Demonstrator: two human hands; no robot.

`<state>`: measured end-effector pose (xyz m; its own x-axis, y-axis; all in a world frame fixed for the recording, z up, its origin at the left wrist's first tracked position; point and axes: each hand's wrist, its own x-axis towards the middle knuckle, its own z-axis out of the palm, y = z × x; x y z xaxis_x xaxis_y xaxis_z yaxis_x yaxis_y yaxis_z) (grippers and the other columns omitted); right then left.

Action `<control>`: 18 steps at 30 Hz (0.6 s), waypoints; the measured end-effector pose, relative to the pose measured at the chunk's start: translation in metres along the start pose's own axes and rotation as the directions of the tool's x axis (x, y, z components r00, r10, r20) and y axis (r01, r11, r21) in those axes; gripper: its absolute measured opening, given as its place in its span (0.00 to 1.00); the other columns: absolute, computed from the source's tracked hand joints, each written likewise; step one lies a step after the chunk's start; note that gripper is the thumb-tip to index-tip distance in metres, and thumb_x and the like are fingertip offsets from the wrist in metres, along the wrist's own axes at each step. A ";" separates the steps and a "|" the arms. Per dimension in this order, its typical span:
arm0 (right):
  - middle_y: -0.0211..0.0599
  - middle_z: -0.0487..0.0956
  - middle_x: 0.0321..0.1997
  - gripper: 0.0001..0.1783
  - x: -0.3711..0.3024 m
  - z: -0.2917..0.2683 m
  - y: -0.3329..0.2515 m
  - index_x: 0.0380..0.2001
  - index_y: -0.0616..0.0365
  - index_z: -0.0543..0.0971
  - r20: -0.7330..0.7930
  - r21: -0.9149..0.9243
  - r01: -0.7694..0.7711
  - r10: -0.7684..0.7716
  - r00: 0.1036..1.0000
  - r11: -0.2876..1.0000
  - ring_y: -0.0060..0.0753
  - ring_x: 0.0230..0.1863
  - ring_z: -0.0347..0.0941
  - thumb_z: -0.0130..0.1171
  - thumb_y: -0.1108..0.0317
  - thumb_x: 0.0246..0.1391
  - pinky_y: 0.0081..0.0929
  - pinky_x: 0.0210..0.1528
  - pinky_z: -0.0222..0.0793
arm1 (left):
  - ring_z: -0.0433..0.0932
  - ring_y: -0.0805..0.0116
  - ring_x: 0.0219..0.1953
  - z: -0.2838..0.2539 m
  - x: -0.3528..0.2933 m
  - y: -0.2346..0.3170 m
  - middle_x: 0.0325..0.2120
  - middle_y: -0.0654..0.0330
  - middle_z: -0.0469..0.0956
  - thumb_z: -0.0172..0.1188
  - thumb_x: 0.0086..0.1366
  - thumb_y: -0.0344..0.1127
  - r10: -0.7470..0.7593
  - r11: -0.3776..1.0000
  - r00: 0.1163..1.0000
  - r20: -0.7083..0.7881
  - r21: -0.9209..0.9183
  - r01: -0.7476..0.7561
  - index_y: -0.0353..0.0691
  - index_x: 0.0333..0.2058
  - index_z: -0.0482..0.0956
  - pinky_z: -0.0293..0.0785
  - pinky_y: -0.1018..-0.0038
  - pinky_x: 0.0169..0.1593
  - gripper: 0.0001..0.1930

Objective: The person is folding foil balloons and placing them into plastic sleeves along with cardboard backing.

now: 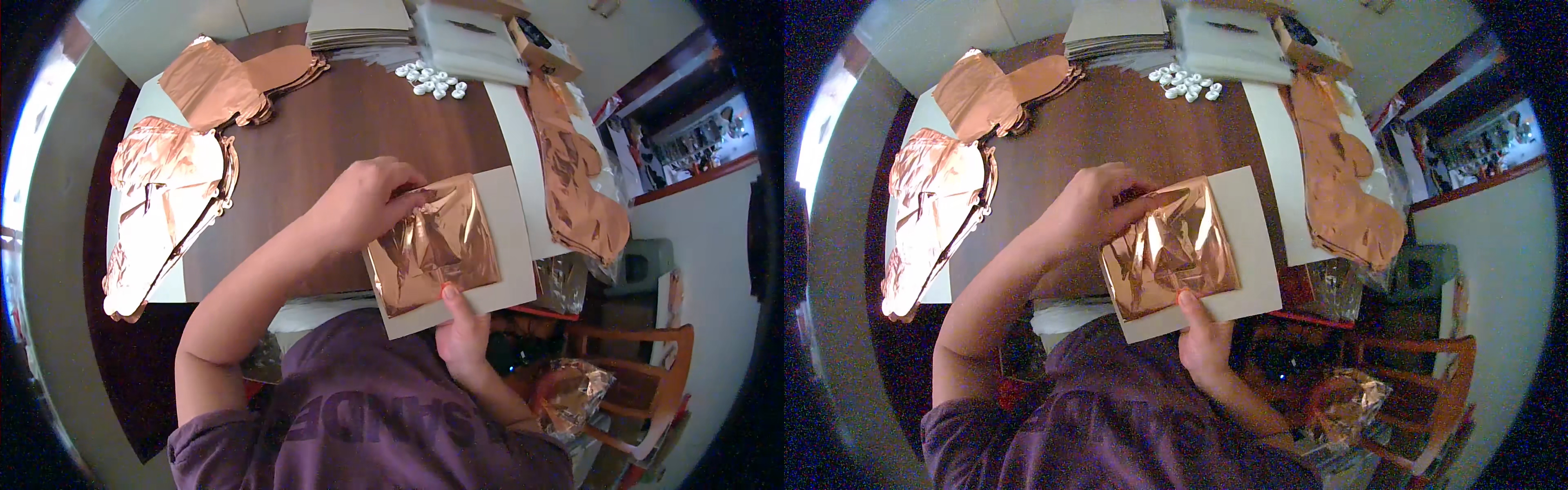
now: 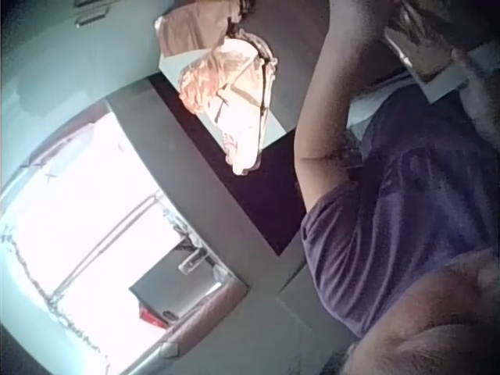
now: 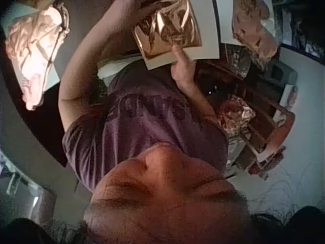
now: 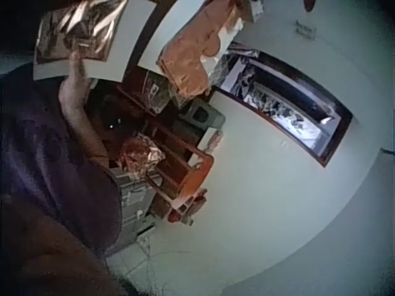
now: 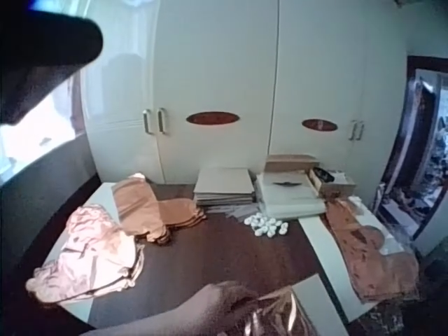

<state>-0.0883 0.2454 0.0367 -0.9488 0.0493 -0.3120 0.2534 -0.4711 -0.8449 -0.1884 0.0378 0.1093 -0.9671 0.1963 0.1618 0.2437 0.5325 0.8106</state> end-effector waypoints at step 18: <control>0.36 0.76 0.49 0.27 0.008 0.018 0.005 0.60 0.58 0.66 0.024 0.156 -0.286 0.286 0.958 0.945 0.36 0.52 0.75 0.59 0.73 0.58 0.37 0.52 0.74 | 0.81 0.47 0.38 0.023 0.016 -0.046 0.36 0.48 0.80 0.65 0.58 0.42 -0.267 0.902 0.963 -0.030 0.344 0.261 0.33 0.40 0.76 0.75 0.60 0.43 0.18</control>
<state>-0.0982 0.2275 0.0377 -0.8407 -0.1085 -0.5305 0.4818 -0.5971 -0.6413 -0.2131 0.0357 0.0617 -0.9988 0.0223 -0.0437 -0.0072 0.8149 0.5796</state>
